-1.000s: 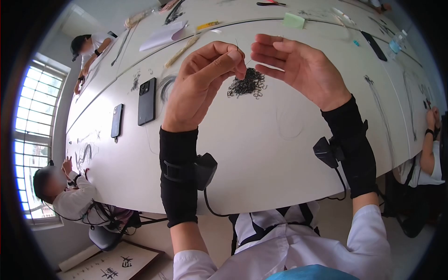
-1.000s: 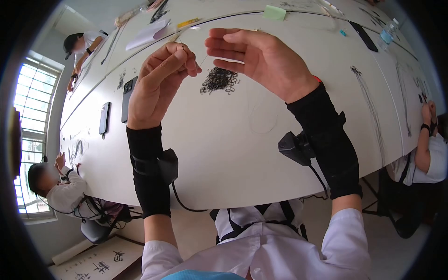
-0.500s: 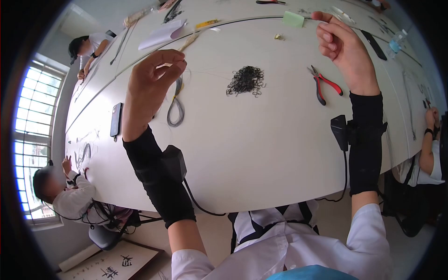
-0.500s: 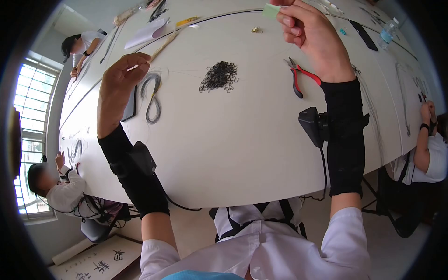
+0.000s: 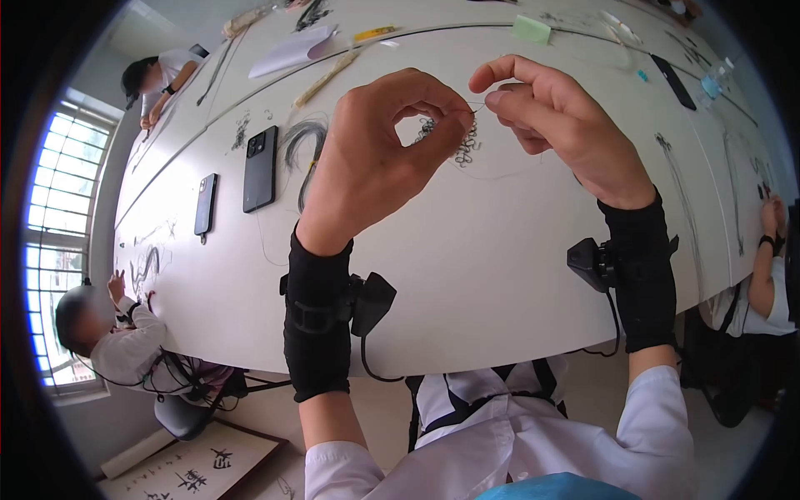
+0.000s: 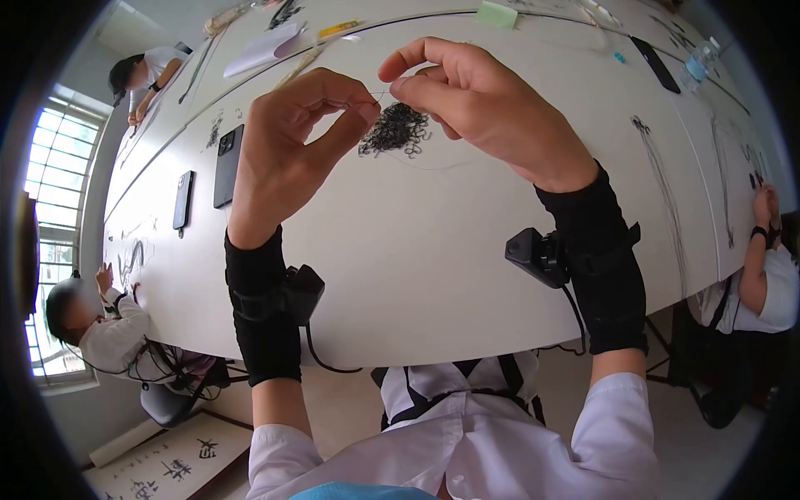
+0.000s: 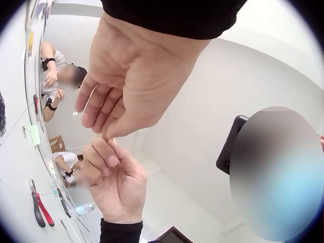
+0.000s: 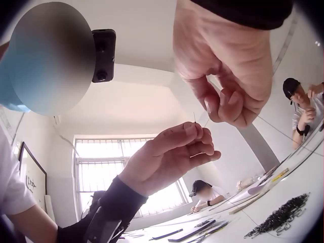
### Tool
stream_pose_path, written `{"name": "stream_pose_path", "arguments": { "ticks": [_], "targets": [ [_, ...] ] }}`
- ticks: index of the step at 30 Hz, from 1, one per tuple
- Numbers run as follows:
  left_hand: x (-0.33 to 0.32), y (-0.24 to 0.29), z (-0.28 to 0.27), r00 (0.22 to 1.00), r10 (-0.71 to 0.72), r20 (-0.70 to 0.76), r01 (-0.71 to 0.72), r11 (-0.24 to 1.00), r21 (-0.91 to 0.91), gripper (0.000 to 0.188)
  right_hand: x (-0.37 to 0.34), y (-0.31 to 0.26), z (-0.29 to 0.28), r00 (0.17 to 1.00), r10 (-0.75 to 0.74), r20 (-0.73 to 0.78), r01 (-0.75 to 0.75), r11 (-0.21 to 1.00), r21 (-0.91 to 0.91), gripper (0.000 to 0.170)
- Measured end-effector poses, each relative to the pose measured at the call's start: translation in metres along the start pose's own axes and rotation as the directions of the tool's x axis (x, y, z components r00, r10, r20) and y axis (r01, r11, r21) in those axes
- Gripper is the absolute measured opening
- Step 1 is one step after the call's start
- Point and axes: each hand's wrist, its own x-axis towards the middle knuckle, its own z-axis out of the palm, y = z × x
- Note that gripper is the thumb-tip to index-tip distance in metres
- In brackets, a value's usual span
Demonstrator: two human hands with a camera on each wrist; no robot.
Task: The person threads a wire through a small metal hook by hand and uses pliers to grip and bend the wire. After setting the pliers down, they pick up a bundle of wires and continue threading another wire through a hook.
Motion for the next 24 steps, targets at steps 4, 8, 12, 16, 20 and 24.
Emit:
{"name": "stream_pose_path", "arguments": {
  "ticks": [4,8,12,16,20,24],
  "targets": [
    [0.000,-0.001,0.001,1.000,0.001,-0.026,0.000,0.999,0.048,0.009,0.007,0.008,0.000,0.996,-0.090,0.000,0.089,0.991,-0.096,0.027],
    [-0.001,-0.001,0.001,0.998,0.037,-0.055,-0.022,0.968,0.250,0.008,0.014,0.030,-0.005,0.951,-0.248,-0.183,0.208,0.955,-0.213,0.028],
    [-0.001,-0.004,0.002,0.996,0.073,-0.059,-0.049,0.941,0.335,0.008,0.009,0.015,-0.006,0.971,-0.161,-0.179,0.101,0.947,-0.303,0.028],
    [-0.002,-0.003,0.006,0.996,0.068,-0.055,-0.043,0.927,0.373,0.011,0.006,0.010,0.002,0.983,-0.096,-0.154,0.033,0.930,-0.367,0.026],
    [-0.002,-0.003,0.006,0.997,0.062,-0.043,-0.041,0.924,0.381,0.012,0.006,0.010,0.003,0.985,-0.078,-0.152,0.011,0.917,-0.399,0.026],
    [-0.001,-0.003,0.005,0.998,0.061,-0.023,-0.047,0.915,0.401,0.011,0.007,0.011,0.002,0.992,-0.052,-0.119,-0.002,0.908,-0.419,0.025]
  ]
}}
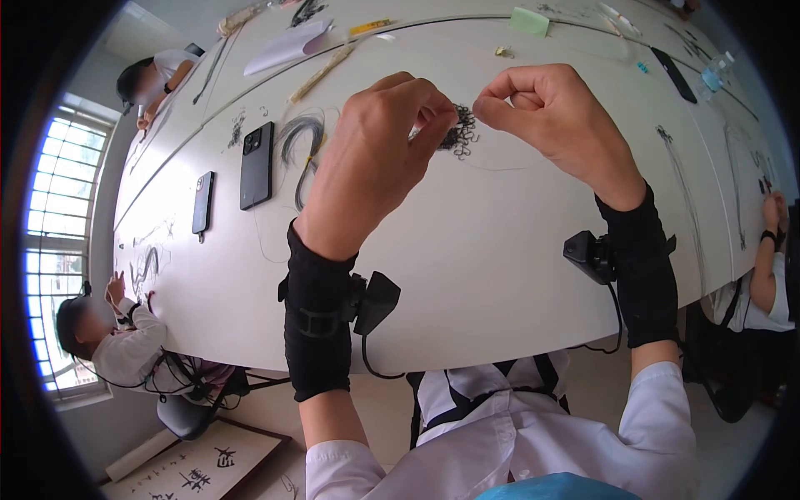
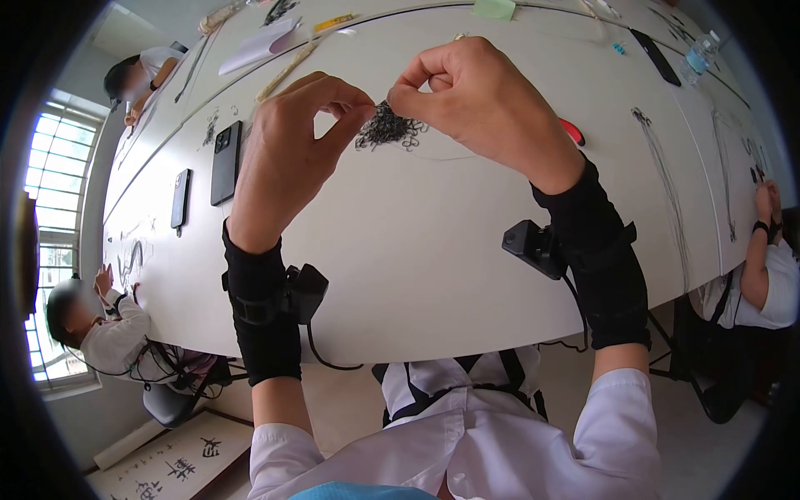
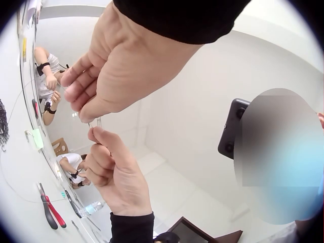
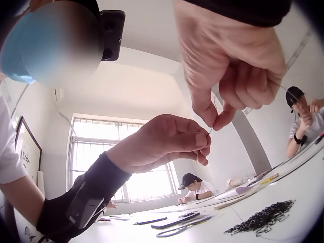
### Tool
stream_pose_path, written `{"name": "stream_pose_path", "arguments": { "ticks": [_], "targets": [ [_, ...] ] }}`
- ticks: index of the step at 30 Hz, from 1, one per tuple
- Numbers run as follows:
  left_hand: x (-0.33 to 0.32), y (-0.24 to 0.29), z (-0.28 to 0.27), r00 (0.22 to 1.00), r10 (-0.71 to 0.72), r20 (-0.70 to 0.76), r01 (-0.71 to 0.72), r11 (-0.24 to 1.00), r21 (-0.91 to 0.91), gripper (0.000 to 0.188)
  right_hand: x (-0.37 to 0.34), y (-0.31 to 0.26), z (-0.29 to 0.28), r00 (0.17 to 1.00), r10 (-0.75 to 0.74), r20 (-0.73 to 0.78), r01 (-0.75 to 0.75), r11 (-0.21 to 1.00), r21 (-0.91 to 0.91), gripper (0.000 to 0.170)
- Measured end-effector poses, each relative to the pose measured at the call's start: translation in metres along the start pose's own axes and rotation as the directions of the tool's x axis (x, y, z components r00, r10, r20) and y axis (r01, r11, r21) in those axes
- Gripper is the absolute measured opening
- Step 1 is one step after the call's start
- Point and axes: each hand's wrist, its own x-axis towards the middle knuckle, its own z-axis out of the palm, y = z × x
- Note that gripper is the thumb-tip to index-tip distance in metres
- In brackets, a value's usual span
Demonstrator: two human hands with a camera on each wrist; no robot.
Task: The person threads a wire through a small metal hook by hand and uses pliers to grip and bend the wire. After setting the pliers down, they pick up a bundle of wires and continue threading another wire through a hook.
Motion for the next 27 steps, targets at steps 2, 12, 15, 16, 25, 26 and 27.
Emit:
{"name": "stream_pose_path", "arguments": {
  "ticks": [2,12,15,16,25,26,27],
  "targets": [
    [-0.0006,-0.0021,0.0003,1.000,0.005,-0.004,-0.005,1.000,-0.004,0.012,0.0006,0.0000,0.0005,1.000,-0.007,-0.005,0.007,1.000,0.004,0.025],
    [-0.0010,-0.0013,0.0004,1.000,-0.011,0.016,0.011,1.000,-0.024,0.012,0.0018,0.0033,0.0020,1.000,0.000,0.025,-0.001,0.998,0.065,0.024],
    [-0.0014,-0.0018,0.0006,1.000,-0.012,0.010,0.012,1.000,-0.012,0.012,0.0021,0.0035,0.0022,0.999,-0.005,0.034,0.003,0.998,0.059,0.024],
    [-0.0014,-0.0020,0.0008,1.000,-0.015,0.014,0.015,1.000,-0.010,0.012,0.0021,0.0033,0.0020,0.999,-0.006,0.034,0.004,0.998,0.059,0.024],
    [-0.0015,-0.0025,0.0016,1.000,-0.016,0.012,0.017,0.999,-0.034,0.011,0.0034,0.0042,0.0039,0.998,0.015,0.057,-0.020,0.996,0.090,0.024],
    [-0.0015,-0.0013,0.0015,1.000,-0.022,0.011,0.023,0.999,-0.038,0.010,0.0030,0.0040,0.0040,0.998,0.022,0.064,-0.027,0.996,0.082,0.025],
    [-0.0013,-0.0006,0.0013,1.000,-0.028,0.010,0.028,0.999,-0.043,0.010,0.0026,0.0037,0.0039,0.997,0.029,0.071,-0.034,0.997,0.073,0.026]
  ]
}}
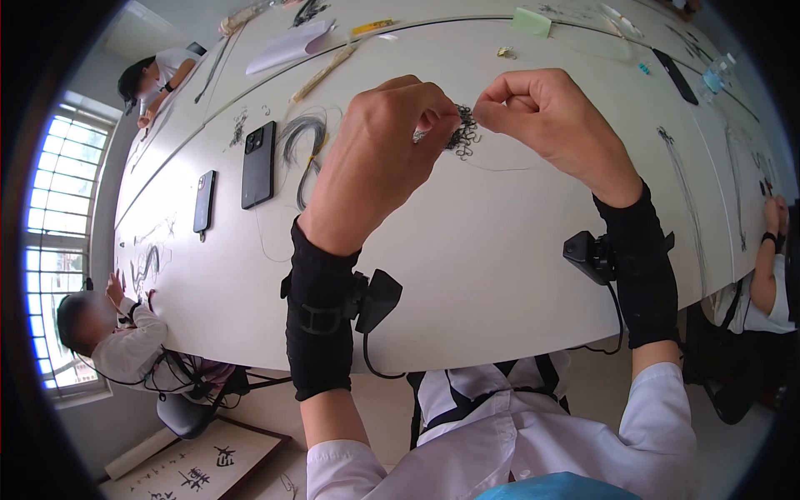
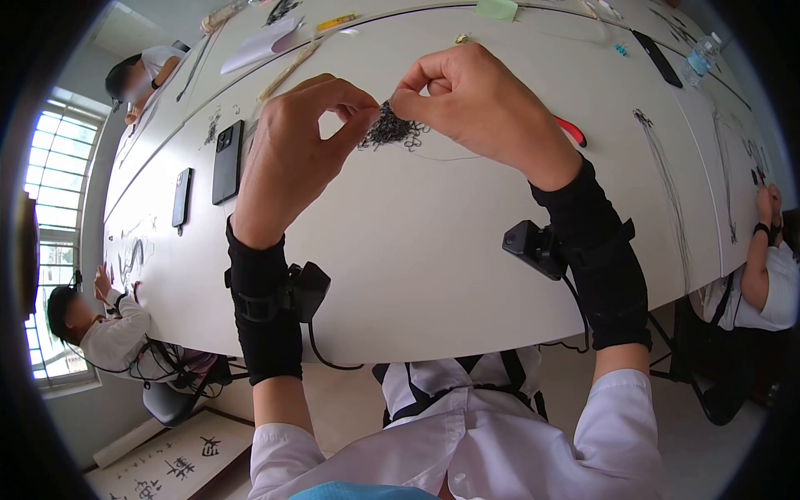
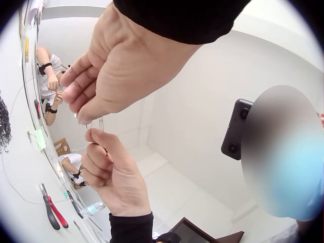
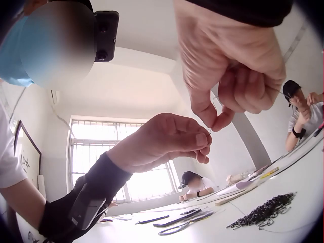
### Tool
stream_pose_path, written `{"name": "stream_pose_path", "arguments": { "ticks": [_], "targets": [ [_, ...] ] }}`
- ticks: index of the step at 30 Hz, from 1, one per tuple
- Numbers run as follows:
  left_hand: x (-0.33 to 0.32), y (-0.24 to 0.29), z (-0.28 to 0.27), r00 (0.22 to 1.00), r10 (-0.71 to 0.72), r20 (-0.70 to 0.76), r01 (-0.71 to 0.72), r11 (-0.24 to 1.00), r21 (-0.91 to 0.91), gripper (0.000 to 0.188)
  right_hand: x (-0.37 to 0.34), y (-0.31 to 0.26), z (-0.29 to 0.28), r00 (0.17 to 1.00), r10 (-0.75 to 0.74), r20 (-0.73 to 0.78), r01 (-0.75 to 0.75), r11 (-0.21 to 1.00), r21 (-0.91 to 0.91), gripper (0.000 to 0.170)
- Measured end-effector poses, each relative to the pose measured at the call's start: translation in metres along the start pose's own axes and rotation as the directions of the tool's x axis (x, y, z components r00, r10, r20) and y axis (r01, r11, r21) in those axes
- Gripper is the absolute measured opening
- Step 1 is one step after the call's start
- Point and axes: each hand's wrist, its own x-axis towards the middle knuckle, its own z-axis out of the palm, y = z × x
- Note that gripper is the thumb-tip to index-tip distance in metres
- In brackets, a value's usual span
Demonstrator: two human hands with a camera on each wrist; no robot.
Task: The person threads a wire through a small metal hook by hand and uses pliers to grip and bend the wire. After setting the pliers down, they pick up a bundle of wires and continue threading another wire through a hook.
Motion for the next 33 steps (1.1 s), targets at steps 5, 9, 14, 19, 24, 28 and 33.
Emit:
{"name": "stream_pose_path", "arguments": {
  "ticks": [5,9,14,19,24,28,33],
  "targets": [
    [0.001,0.000,-0.001,0.996,0.080,-0.026,-0.079,0.996,0.044,0.007,0.006,0.016,0.004,0.995,-0.084,-0.058,0.084,0.996,0.001,0.033],
    [0.001,-0.002,-0.001,0.993,0.111,-0.046,-0.109,0.993,0.052,0.006,0.008,0.019,0.006,0.993,-0.111,-0.048,0.115,0.988,0.101,0.035],
    [0.001,0.000,-0.001,0.993,0.106,-0.045,-0.104,0.993,0.051,0.007,0.005,0.015,0.009,0.998,-0.067,-0.014,0.068,0.984,0.164,0.032],
    [0.001,-0.003,-0.001,0.991,0.123,-0.053,-0.120,0.991,0.053,0.008,0.003,0.009,0.009,1.000,-0.031,0.006,0.029,0.973,0.230,0.030],
    [0.001,0.003,-0.003,0.999,0.047,-0.009,-0.047,0.998,0.039,0.009,0.004,0.011,0.011,1.000,-0.012,0.004,0.011,0.978,0.208,0.029],
    [0.000,-0.001,-0.007,0.998,0.048,-0.034,-0.047,0.999,0.027,0.013,0.001,0.003,0.010,0.998,0.054,-0.010,-0.051,0.978,0.202,0.027],
    [-0.001,-0.002,-0.010,0.997,0.022,-0.070,-0.023,1.000,-0.008,0.015,0.000,0.000,0.007,0.998,0.056,0.000,-0.055,0.969,0.240,0.028]
  ]
}}
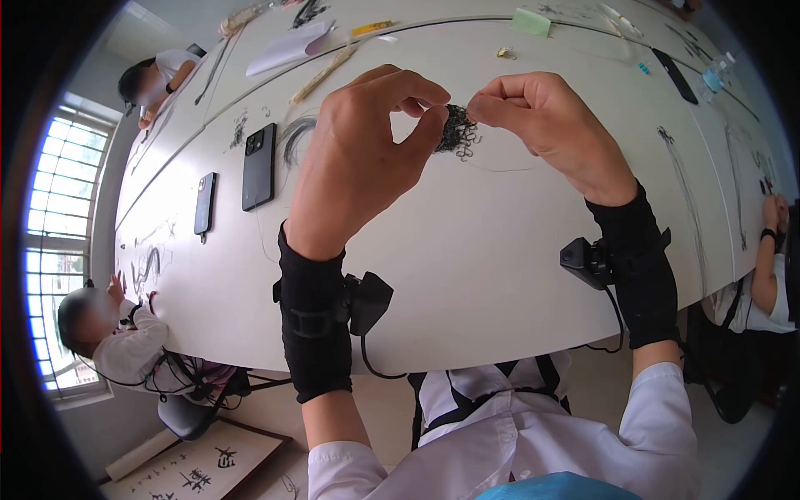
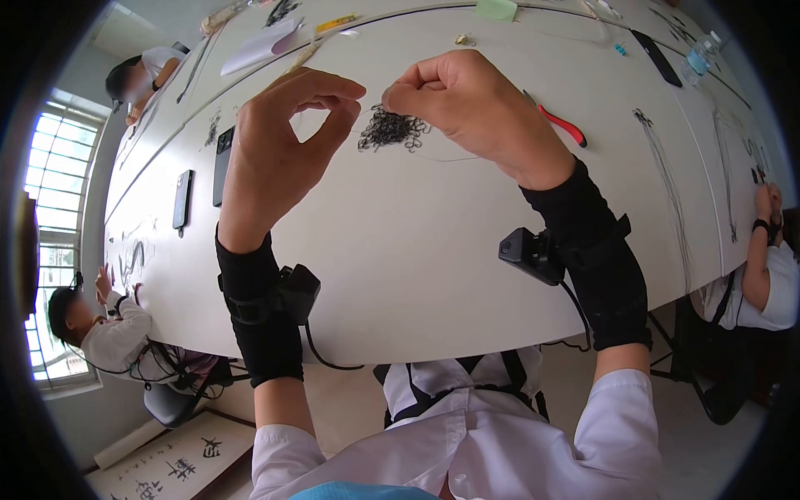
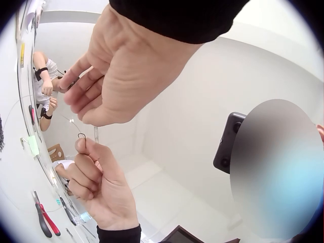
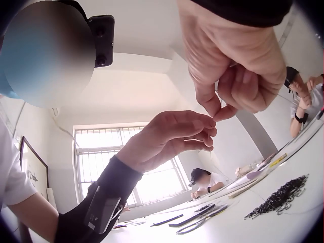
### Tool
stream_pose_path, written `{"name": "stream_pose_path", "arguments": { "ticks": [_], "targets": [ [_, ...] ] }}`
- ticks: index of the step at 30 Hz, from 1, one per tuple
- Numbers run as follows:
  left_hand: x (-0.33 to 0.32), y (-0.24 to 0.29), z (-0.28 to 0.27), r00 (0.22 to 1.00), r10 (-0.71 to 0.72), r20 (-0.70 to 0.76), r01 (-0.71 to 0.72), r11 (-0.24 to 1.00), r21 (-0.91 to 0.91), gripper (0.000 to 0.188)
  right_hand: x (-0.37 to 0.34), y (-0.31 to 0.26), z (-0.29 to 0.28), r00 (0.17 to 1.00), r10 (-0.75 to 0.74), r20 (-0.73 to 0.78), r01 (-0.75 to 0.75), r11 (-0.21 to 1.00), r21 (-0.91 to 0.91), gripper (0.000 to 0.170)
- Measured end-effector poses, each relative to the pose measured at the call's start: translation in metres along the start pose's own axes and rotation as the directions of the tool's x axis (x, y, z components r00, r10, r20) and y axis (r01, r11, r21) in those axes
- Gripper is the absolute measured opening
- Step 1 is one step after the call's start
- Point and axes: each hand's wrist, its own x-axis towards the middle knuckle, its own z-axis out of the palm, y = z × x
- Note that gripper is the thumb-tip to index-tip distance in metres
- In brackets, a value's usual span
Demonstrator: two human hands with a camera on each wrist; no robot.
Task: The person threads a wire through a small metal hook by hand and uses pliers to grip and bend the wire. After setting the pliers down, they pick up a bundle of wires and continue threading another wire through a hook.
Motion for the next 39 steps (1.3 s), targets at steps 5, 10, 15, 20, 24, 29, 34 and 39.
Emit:
{"name": "stream_pose_path", "arguments": {
  "ticks": [5,10,15,20,24,29,34,39],
  "targets": [
    [0.001,0.002,0.007,1.000,0.007,0.027,-0.007,1.000,-0.016,0.013,-0.001,-0.004,0.000,1.000,0.018,-0.003,-0.018,1.000,0.002,0.027],
    [0.002,0.001,0.010,1.000,-0.008,0.007,0.009,0.998,-0.058,0.011,-0.001,-0.004,0.001,1.000,-0.004,0.015,0.004,1.000,0.007,0.027],
    [0.002,0.003,0.009,0.999,-0.032,-0.001,0.032,0.995,-0.091,0.009,-0.001,-0.005,-0.004,1.000,-0.024,0.012,0.024,0.999,-0.032,0.027],
    [0.002,0.003,0.010,0.999,-0.054,0.002,0.054,0.994,-0.097,0.010,-0.001,-0.003,-0.006,0.997,-0.080,-0.004,0.080,0.996,-0.045,0.027],
    [0.003,0.002,0.009,0.998,-0.058,0.006,0.059,0.985,-0.161,0.010,0.000,-0.002,-0.010,0.999,-0.042,0.017,0.043,0.999,-0.023,0.027],
    [0.003,0.002,0.010,0.997,-0.078,-0.015,0.075,0.988,-0.138,0.011,0.001,0.002,-0.009,0.996,-0.082,-0.045,0.081,0.997,-0.006,0.027],
    [0.003,-0.001,0.013,0.997,-0.063,-0.036,0.060,0.995,-0.075,0.013,-0.002,-0.004,-0.008,0.986,-0.126,-0.107,0.132,0.990,0.045,0.029],
    [0.002,0.000,0.014,0.997,-0.069,-0.027,0.068,0.997,-0.041,0.014,-0.001,-0.001,-0.004,0.993,-0.080,-0.091,0.085,0.995,0.056,0.031]
  ]
}}
